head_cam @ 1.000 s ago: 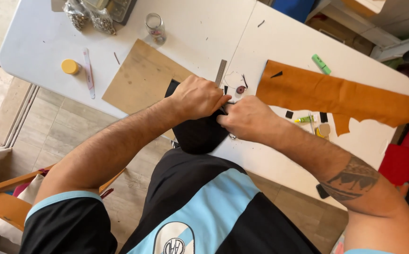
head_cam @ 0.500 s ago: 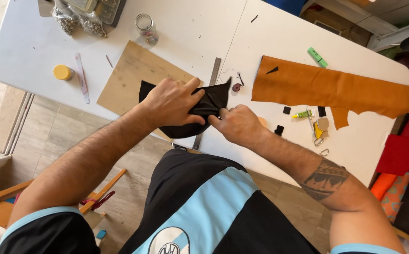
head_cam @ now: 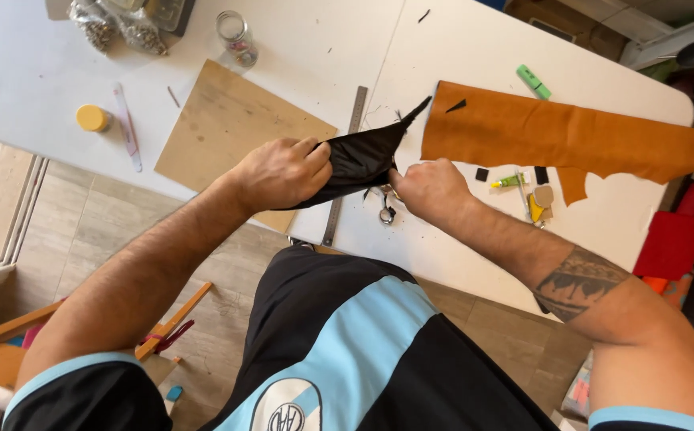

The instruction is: Trimming the edges of a black leather piece using scissors on a workshop table.

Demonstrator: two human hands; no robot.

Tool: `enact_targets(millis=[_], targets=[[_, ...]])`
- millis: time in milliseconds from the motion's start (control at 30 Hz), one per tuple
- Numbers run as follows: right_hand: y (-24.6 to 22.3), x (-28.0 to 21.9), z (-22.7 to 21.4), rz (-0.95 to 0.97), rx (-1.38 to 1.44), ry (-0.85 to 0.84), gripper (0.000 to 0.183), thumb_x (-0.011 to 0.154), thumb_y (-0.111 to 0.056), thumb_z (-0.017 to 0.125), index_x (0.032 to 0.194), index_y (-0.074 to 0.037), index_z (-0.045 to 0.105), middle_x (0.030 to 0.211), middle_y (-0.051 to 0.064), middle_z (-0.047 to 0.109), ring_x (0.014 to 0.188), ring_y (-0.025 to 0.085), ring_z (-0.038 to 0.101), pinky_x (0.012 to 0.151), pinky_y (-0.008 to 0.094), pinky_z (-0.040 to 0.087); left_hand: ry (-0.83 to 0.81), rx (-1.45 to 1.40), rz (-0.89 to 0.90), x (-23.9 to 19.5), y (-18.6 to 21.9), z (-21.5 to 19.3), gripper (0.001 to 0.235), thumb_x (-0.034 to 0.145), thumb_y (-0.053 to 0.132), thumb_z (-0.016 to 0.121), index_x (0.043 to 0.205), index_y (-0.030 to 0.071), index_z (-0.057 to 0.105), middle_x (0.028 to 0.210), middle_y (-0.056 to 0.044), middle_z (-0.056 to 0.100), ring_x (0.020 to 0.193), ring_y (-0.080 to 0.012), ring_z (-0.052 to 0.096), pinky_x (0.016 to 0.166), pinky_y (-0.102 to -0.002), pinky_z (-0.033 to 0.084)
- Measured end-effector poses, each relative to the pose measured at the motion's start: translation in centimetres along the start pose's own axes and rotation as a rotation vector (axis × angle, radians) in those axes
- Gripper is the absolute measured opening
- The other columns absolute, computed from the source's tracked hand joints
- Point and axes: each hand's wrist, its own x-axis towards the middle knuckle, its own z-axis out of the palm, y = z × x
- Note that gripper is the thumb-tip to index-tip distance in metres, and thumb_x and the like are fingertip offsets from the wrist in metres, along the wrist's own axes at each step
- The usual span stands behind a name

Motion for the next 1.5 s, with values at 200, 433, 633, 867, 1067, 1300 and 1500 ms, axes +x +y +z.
enact_targets(millis=[200, 433, 633, 867, 1067, 1300, 1500], targets=[[0.8, 0.6, 3.4, -0.005, -0.063, 0.338, 0.014, 0.091, -0.018, 0.062, 0.102, -0.02, 0.071, 0.068, 0.004, 0.061, 0.054, 0.024, 0.066, 0.051, 0.038, 0.049, 0.071, -0.096, -0.135, 0.2, -0.1, -0.9, 0.022, 0.103, 0.011, 0.05, 0.091, 0.01, 0.068, 0.094, -0.006, 0.068, 0.095, -0.0238, 0.075, 0.078, -0.03, 0.059], [-1.6, 1.5, 3.7, -0.017, 0.034, 0.424, 0.011, 0.097, -0.018, 0.058, 0.099, -0.016, 0.069, 0.071, 0.005, 0.055, 0.062, 0.024, 0.064, 0.058, 0.035, 0.051, 0.003, 0.132, -0.405, 2.3, 2.0, 2.8, 0.015, 0.09, 0.011, 0.058, 0.097, 0.016, 0.07, 0.085, -0.004, 0.063, 0.083, -0.0236, 0.072, 0.069, -0.034, 0.058], [-1.4, -0.4, 5.3, 0.039, -0.017, 0.264, 0.012, 0.094, -0.021, 0.061, 0.088, -0.02, 0.072, 0.07, 0.002, 0.063, 0.064, 0.022, 0.069, 0.061, 0.035, 0.05, -0.239, -0.109, -0.607, -1.6, -1.3, 3.5, 0.008, 0.089, 0.018, 0.058, 0.085, 0.019, 0.065, 0.073, 0.002, 0.061, 0.069, -0.0257, 0.07, 0.058, -0.039, 0.055], [-3.1, 0.7, 2.3, 0.356, 0.27, 0.484, 0.067, 0.095, -0.076, 0.051, 0.123, -0.018, 0.066, 0.105, 0.01, 0.062, 0.088, 0.031, 0.071, 0.071, 0.043, 0.056, -0.28, -0.354, -0.824, 1.4, 1.6, 3.2, 0.023, 0.085, 0.035, 0.071, 0.072, 0.017, 0.067, 0.06, -0.002, 0.063, 0.063, -0.0309, 0.07, 0.056, -0.043, 0.058], [-0.6, 5.3, 4.6, 0.751, 0.896, 0.638, 0.06, 0.074, 0.011, 0.07, 0.132, 0.001, 0.063, 0.105, 0.017, 0.075, 0.099, 0.035, 0.075, 0.094, 0.047, 0.057, -0.181, -0.518, -0.936, 1.6, 6.5, 4.7, 0.035, 0.093, 0.04, 0.065, 0.068, 0.015, 0.062, 0.057, -0.003, 0.06, 0.061, -0.0339, 0.067, 0.054, -0.043, 0.056], [-2.4, 6.8, 5.6, 0.626, 0.729, 0.572, 0.023, 0.088, -0.01, 0.07, 0.106, -0.021, 0.079, 0.089, -0.004, 0.073, 0.087, 0.021, 0.074, 0.084, 0.033, 0.057, -0.3, -0.119, -1.059, 4.6, 6.6, 3.4, 0.058, 0.09, 0.015, 0.061, 0.147, 0.01, 0.053, 0.109, -0.009, 0.068, 0.095, -0.0273, 0.072, 0.067, -0.038, 0.062], [-3.6, 8.0, 4.7, 0.749, 0.613, 0.532, 0.018, 0.088, -0.025, 0.074, 0.106, -0.027, 0.076, 0.088, -0.009, 0.069, 0.084, 0.019, 0.072, 0.073, 0.038, 0.061, -0.435, -0.337, -1.204, 4.8, 3.4, 7.0, 0.075, 0.089, 0.014, 0.066, 0.157, 0.006, 0.035, 0.115, -0.013, 0.066, 0.095, -0.0315, 0.071, 0.072, -0.05, 0.064]])
